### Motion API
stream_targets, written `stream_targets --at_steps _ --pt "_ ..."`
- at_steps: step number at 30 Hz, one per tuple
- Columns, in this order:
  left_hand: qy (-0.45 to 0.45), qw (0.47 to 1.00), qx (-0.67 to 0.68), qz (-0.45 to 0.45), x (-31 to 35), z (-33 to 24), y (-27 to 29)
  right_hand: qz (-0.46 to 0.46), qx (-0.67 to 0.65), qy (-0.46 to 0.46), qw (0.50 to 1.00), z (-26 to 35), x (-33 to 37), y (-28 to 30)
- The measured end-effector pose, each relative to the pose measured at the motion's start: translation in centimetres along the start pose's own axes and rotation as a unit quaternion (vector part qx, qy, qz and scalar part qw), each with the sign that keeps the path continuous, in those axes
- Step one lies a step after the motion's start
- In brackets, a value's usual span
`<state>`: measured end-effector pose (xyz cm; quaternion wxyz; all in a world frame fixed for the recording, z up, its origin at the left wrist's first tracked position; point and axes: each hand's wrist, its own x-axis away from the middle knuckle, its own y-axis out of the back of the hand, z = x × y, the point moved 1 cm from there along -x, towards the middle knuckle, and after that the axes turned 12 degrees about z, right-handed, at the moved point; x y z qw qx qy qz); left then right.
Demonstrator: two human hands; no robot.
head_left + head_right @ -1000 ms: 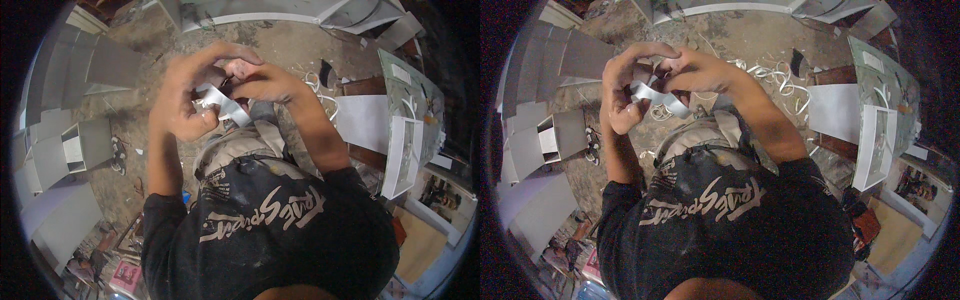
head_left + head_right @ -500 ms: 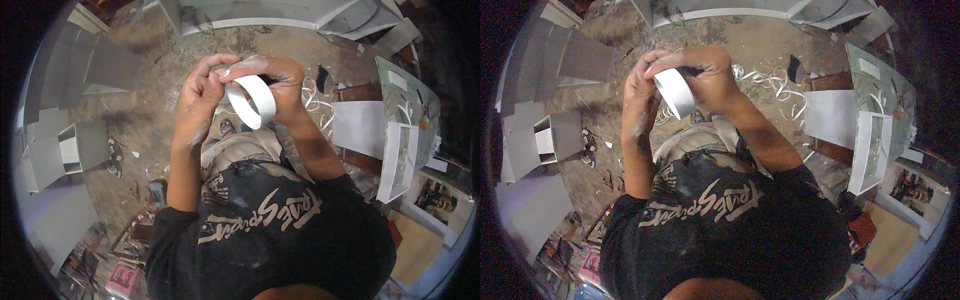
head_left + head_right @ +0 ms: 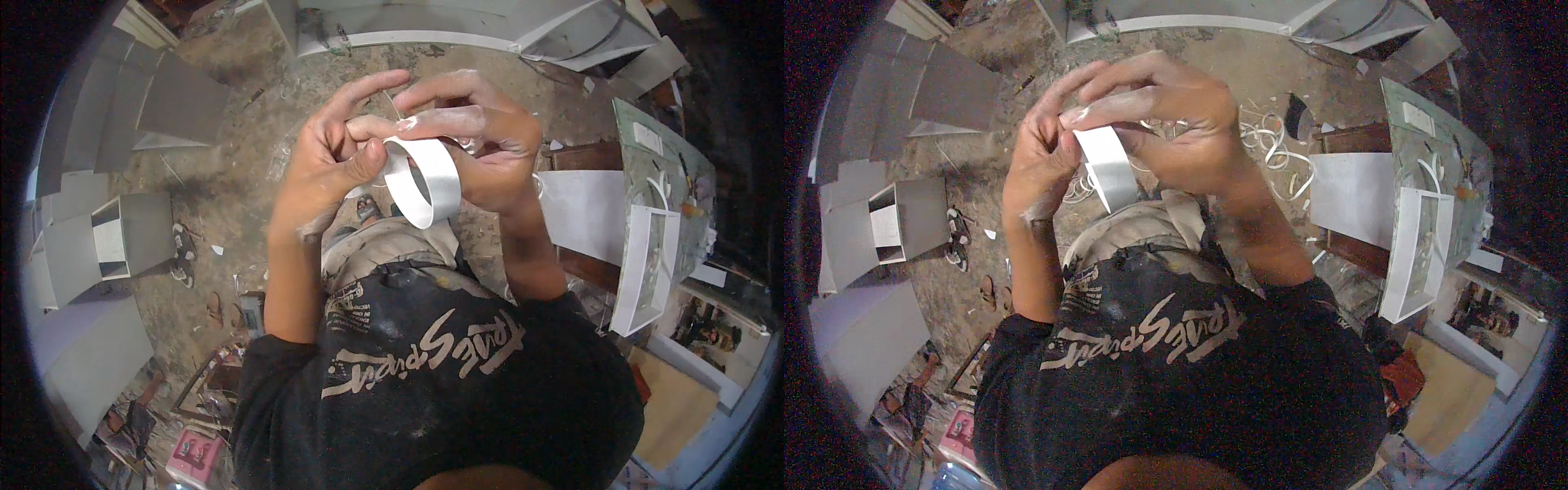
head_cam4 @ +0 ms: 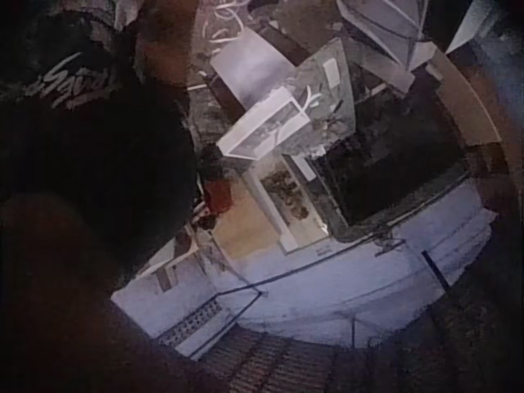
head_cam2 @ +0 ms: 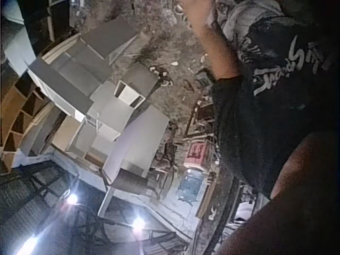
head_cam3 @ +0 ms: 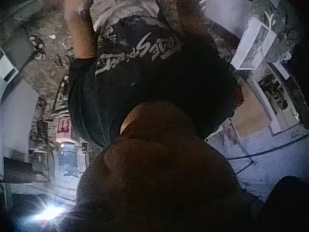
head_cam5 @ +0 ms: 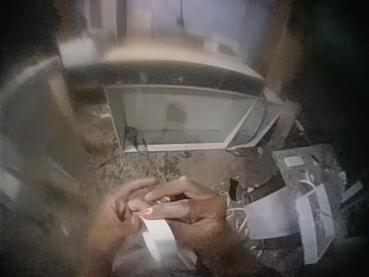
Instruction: The person winds a length of white tape into a small coil by hand.
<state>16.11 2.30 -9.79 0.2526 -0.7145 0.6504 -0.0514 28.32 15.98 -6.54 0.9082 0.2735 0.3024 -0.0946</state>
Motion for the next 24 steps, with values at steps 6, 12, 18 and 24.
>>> stream_targets --at_steps 6,12,18,24 --pt "0.028 0.999 -0.033 -0.025 -0.1 -1.8 0.2 0.017 -0.211 -0.278 0.937 3.2 -0.9 2.8" --pt "0.019 0.988 -0.147 -0.046 -0.2 -2.3 -0.2 0.039 0.073 -0.353 0.932 5.7 -1.2 1.1" --pt "0.011 0.989 -0.132 -0.066 0.2 -0.9 -0.1 -0.106 -0.034 -0.305 0.946 4.2 0.0 -1.1" --pt "-0.086 0.973 -0.190 -0.103 0.4 1.5 -0.4 -0.250 -0.116 -0.292 0.916 3.8 -0.1 -3.3"
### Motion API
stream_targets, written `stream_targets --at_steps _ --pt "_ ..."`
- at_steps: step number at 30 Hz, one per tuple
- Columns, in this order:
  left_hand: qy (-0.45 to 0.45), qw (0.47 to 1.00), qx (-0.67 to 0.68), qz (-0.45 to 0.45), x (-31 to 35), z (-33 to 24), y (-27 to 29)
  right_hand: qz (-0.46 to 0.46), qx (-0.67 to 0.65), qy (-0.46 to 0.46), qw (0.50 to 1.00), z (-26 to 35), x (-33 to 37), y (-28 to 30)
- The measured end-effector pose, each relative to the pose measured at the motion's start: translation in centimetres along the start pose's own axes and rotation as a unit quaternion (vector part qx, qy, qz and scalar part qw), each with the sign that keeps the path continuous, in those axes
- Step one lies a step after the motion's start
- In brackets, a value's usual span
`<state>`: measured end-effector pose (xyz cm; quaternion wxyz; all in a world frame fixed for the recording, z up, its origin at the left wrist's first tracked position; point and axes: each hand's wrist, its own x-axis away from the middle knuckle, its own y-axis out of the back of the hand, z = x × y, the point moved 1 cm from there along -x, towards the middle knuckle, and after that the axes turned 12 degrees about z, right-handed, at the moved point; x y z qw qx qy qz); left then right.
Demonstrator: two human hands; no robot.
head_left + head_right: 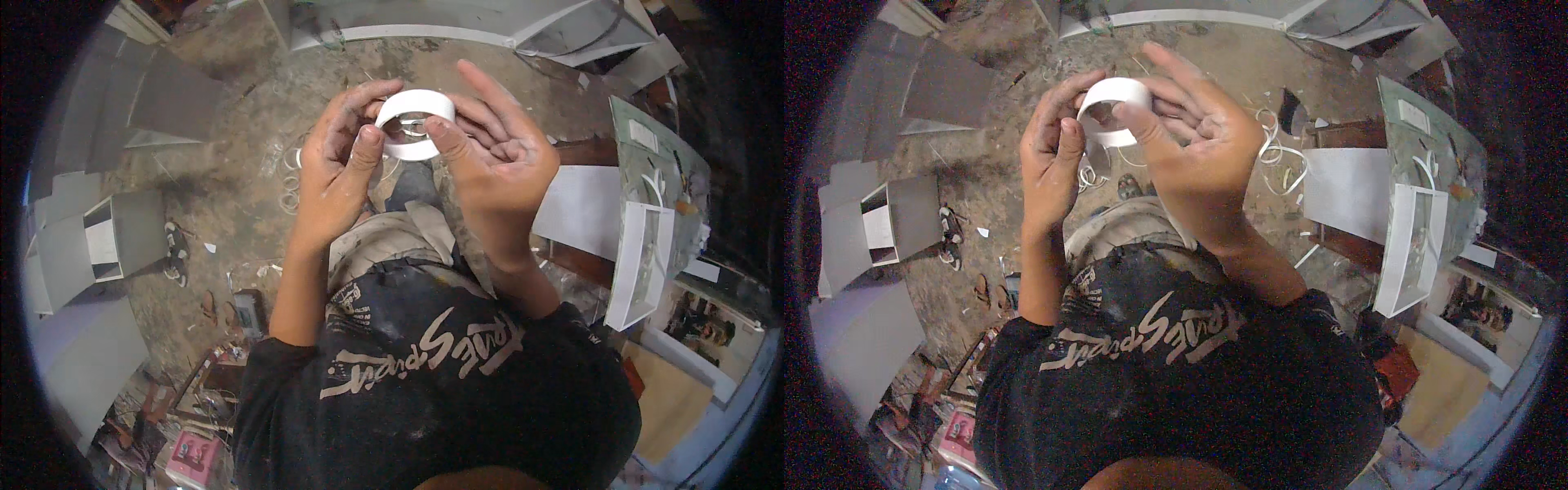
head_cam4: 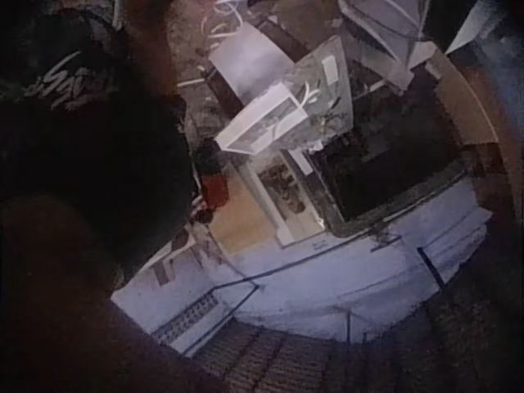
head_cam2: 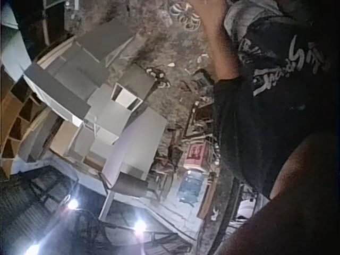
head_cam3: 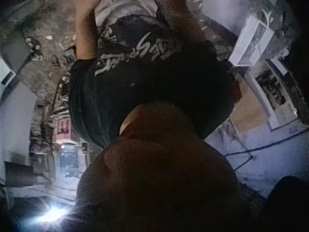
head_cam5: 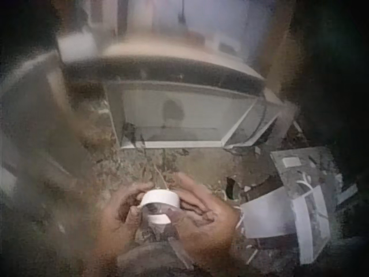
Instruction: The person winds a length of white tape into a small coil by hand.
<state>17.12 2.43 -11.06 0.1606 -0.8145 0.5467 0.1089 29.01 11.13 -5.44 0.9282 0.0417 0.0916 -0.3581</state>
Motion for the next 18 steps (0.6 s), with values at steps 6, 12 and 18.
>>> stream_targets --at_steps 6,12,18 --pt "-0.012 0.995 -0.065 -0.068 0.1 0.0 0.2 -0.031 -0.097 -0.032 0.994 -2.1 1.3 -1.0" --pt "-0.024 0.969 -0.245 -0.022 0.2 -0.1 1.4 0.088 0.160 -0.006 0.983 -1.0 0.0 0.6" --pt "0.011 0.964 -0.265 0.016 0.2 -1.6 1.5 0.213 0.258 -0.172 0.927 1.5 -1.2 1.6"
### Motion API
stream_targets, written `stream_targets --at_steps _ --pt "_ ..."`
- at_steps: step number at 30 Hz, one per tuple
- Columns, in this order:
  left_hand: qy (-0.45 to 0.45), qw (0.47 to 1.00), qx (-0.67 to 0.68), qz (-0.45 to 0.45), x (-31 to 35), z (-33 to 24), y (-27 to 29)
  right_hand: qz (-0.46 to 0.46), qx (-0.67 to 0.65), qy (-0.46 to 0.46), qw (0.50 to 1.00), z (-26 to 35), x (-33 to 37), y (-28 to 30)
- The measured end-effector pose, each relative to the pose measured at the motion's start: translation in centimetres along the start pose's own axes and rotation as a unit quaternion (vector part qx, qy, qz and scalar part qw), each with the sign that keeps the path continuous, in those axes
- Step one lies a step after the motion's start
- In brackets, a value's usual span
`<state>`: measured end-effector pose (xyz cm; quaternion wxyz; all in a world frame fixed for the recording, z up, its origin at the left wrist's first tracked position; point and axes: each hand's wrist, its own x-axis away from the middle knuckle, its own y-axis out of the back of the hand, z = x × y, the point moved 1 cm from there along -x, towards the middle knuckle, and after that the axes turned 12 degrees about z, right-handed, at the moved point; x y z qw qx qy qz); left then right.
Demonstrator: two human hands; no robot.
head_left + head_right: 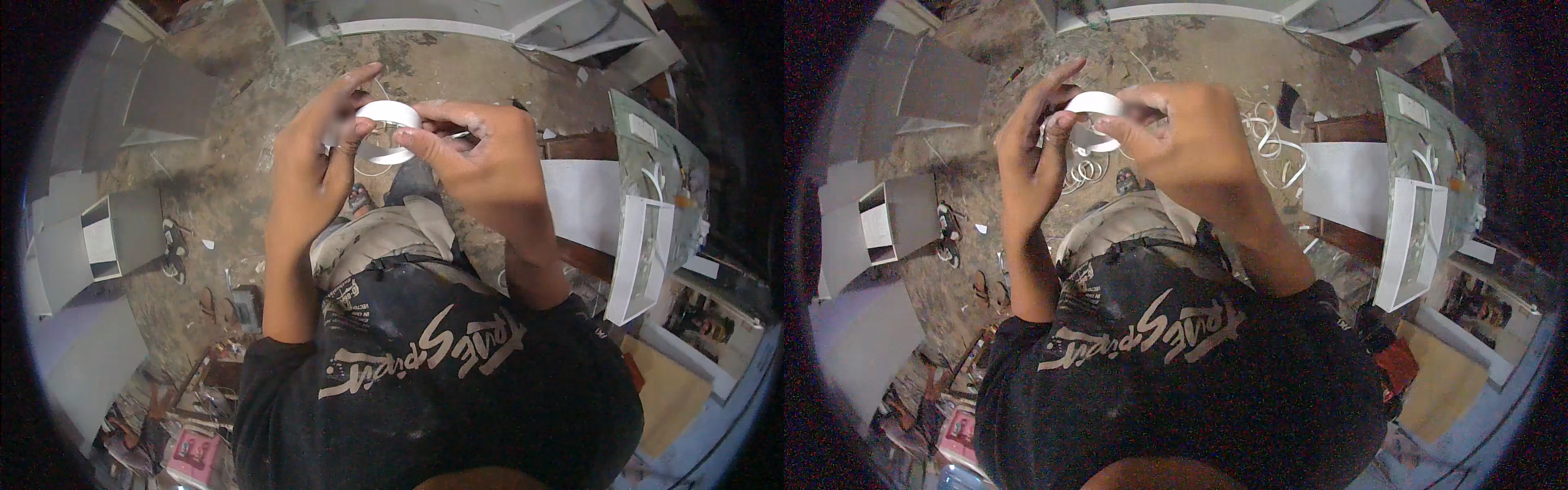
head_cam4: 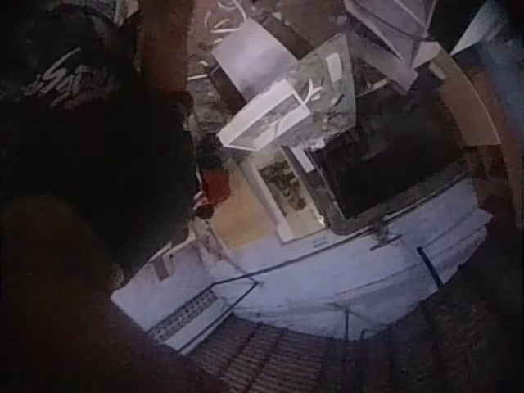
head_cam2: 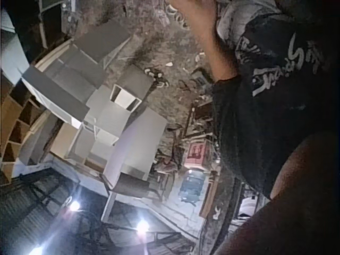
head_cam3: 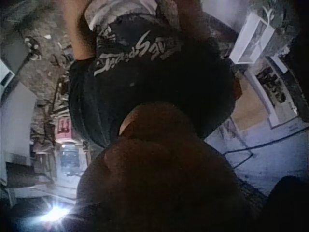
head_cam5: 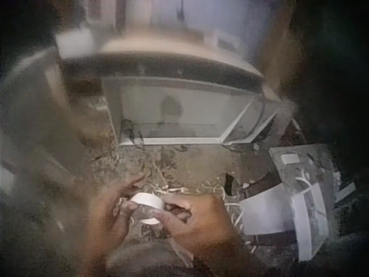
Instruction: The person winds a length of white tape into a small coil by hand.
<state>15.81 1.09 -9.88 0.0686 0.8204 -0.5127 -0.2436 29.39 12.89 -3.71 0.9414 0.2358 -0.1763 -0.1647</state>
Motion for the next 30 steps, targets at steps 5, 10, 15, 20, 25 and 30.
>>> stream_targets --at_steps 5,10,15,20,25,30 --pt "-0.001 0.991 0.121 -0.057 0.3 1.3 -1.4 -0.110 -0.283 0.102 0.947 -1.7 -0.5 -3.3" --pt "0.027 0.978 0.199 -0.065 0.6 1.7 -1.1 -0.129 -0.327 0.180 0.919 -4.6 -1.7 -6.3" --pt "0.023 0.998 0.064 0.009 1.0 1.6 0.6 -0.084 0.001 0.162 0.983 -1.8 -2.5 -3.2" --pt "-0.015 1.000 -0.012 0.017 0.8 2.5 1.4 0.035 -0.078 0.097 0.992 0.1 -2.8 -2.2" --pt "-0.012 0.996 0.092 -0.010 0.9 3.4 0.7 0.083 -0.413 0.142 0.896 -2.8 -3.8 -4.3" --pt "0.007 0.990 0.133 -0.049 0.6 3.5 0.0 0.163 -0.492 0.220 0.826 -6.0 -4.4 -6.6"
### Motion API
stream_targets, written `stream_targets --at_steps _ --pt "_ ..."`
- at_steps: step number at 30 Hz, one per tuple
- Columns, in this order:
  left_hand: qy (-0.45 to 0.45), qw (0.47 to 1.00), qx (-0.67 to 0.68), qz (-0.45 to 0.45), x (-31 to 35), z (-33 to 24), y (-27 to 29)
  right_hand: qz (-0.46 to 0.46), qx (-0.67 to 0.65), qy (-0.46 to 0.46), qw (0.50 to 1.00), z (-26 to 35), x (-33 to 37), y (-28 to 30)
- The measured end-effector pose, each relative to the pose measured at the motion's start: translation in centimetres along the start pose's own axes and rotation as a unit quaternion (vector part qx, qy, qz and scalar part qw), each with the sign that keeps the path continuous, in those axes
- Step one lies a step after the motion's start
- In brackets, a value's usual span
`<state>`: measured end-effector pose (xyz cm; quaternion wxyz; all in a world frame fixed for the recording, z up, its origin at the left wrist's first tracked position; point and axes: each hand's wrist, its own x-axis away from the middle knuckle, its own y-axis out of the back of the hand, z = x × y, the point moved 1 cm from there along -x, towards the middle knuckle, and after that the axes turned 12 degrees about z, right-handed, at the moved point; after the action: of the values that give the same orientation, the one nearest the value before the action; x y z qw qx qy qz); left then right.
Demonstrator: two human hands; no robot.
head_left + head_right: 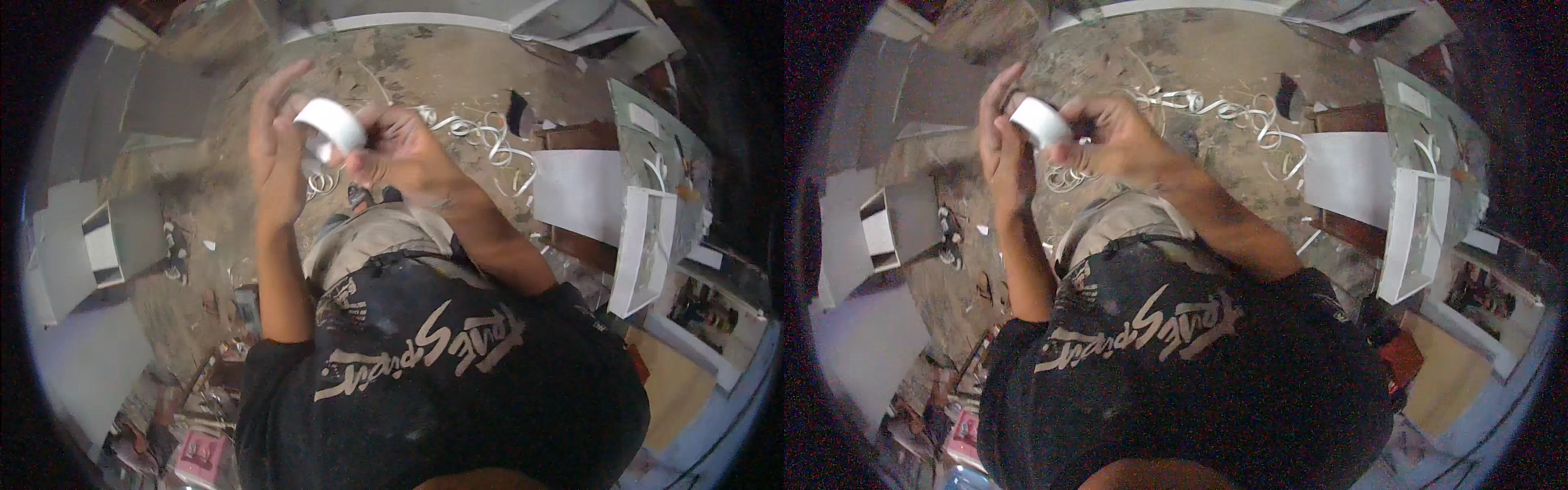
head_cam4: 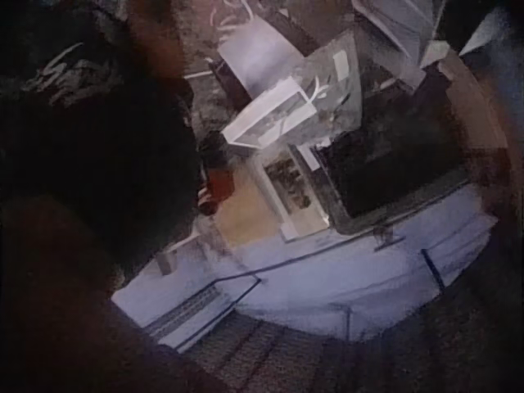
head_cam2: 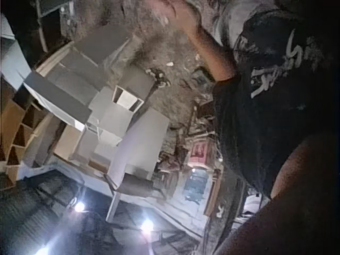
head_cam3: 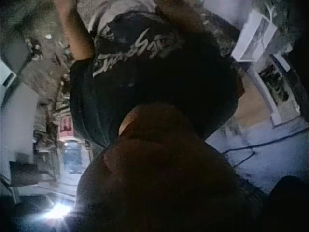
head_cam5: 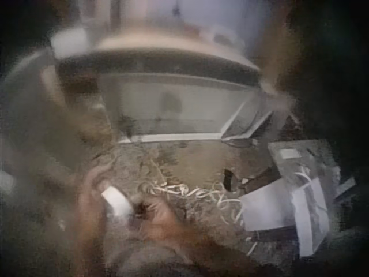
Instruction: The person winds a length of white tape into a small coil by hand.
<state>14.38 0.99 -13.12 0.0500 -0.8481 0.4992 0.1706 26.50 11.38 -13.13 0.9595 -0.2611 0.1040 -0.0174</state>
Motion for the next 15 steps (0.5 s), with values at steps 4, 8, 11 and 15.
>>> stream_targets --at_steps 4,8,11,15 --pt "0.033 0.995 0.014 0.092 1.0 0.2 0.4 0.037 0.099 -0.149 0.983 3.0 -0.1 -0.2" --pt "0.023 0.998 0.047 0.043 0.7 0.2 -0.4 0.007 0.034 0.028 0.999 0.7 0.1 -0.8" --pt "0.059 0.998 0.034 -0.008 0.3 -0.8 -1.0 0.019 0.125 -0.009 0.992 0.5 0.7 0.0" --pt "0.048 0.998 0.004 0.045 0.5 0.1 -0.7 -0.018 0.054 -0.085 0.995 2.3 0.4 -0.7"
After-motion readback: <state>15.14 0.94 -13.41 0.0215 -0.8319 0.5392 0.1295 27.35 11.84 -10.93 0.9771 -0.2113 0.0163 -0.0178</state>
